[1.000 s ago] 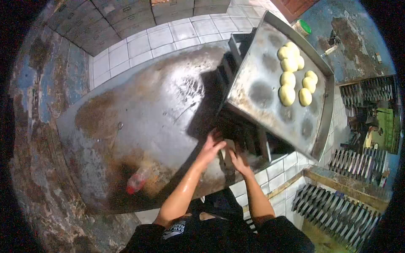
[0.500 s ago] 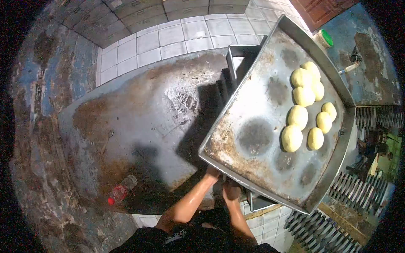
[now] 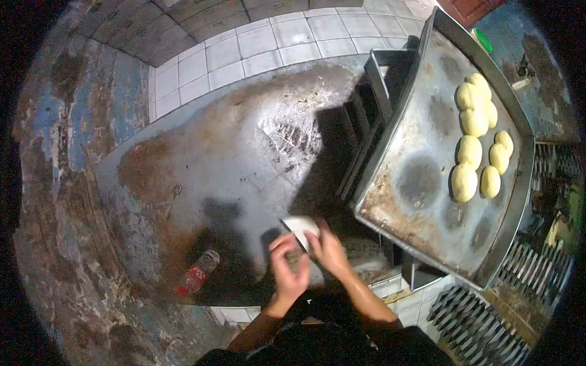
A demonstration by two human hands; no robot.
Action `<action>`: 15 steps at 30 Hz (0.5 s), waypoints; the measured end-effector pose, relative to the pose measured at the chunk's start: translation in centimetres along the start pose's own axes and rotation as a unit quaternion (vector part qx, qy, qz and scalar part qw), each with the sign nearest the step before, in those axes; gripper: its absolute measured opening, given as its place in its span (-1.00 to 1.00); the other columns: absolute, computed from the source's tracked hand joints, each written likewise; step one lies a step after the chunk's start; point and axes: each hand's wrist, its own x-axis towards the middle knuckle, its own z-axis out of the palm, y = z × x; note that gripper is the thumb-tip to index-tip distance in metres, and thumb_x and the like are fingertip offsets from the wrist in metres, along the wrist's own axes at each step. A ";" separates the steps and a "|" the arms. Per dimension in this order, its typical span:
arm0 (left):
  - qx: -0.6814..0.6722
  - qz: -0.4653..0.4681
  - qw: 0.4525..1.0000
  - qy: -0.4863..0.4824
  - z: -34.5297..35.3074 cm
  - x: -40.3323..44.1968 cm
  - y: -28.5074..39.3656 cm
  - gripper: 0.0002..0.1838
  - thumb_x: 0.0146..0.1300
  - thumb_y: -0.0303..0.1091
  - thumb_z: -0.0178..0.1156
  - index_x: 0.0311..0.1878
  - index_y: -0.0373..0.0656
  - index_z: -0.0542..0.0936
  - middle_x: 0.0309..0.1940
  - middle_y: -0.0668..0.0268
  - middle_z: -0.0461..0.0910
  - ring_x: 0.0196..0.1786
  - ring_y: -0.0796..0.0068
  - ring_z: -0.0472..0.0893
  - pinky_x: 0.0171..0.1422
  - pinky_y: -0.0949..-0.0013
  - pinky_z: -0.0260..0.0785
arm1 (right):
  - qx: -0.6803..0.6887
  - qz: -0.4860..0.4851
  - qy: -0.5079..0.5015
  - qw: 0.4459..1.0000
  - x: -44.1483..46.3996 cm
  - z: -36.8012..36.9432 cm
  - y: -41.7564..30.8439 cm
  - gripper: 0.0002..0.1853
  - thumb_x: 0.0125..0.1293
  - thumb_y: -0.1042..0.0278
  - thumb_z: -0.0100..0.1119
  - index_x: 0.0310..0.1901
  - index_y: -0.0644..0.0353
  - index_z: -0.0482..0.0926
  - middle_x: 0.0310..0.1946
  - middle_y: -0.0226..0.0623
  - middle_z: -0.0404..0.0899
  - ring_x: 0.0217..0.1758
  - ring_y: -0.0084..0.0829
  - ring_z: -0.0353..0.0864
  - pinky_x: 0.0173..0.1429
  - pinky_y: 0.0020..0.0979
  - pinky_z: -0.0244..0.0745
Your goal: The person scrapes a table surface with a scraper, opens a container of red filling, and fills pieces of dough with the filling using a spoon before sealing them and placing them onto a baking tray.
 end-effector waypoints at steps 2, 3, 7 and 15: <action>0.004 -0.042 0.999 -0.018 -5.9 -5.3 -1.9 -0.63 0.31 -0.53 0.25 0.14 -0.28 0.41 0.04 0.02 0.51 0.01 0.16 0.57 0.13 0.17 0.45 | -0.091 -0.189 0.083 0.974 7.1 3.0 -2.4 -0.47 0.57 0.15 0.10 0.34 0.42 0.34 0.11 0.29 0.59 0.17 0.17 0.63 0.23 -0.08 0.52; 0.028 -0.077 0.996 -0.034 -8.6 -8.2 -3.3 -0.67 0.33 -0.52 0.24 0.12 -0.27 0.43 -0.07 0.06 0.54 -0.11 0.22 0.60 0.01 0.20 0.48 | -0.110 -0.322 0.227 0.913 13.3 5.7 -2.2 -0.55 0.54 0.27 0.11 0.31 0.39 0.37 -0.02 0.23 0.60 0.05 0.14 0.64 0.15 -0.02 0.51; 0.186 -0.068 0.972 -0.125 -18.9 -16.5 -6.4 -0.82 0.39 -0.54 0.19 0.02 -0.28 0.50 -0.34 0.19 0.56 -0.47 0.43 0.48 -0.36 0.30 0.38 | -0.223 -0.232 0.358 0.877 26.6 -0.4 -16.0 -0.67 0.28 0.61 0.12 0.07 0.24 0.39 -0.19 0.17 0.60 -0.08 0.24 0.58 0.00 0.17 0.46; 0.289 -0.500 0.815 0.038 -34.8 -44.3 -13.4 -0.62 0.28 -0.56 0.13 0.17 -0.24 0.52 -0.11 0.20 0.54 -0.11 0.31 0.47 0.01 0.25 0.40 | -0.425 -0.142 0.250 0.859 41.4 -12.5 -10.8 -0.49 0.34 0.16 0.32 0.23 0.09 0.38 0.01 0.11 0.68 0.14 0.15 0.64 0.16 0.06 0.54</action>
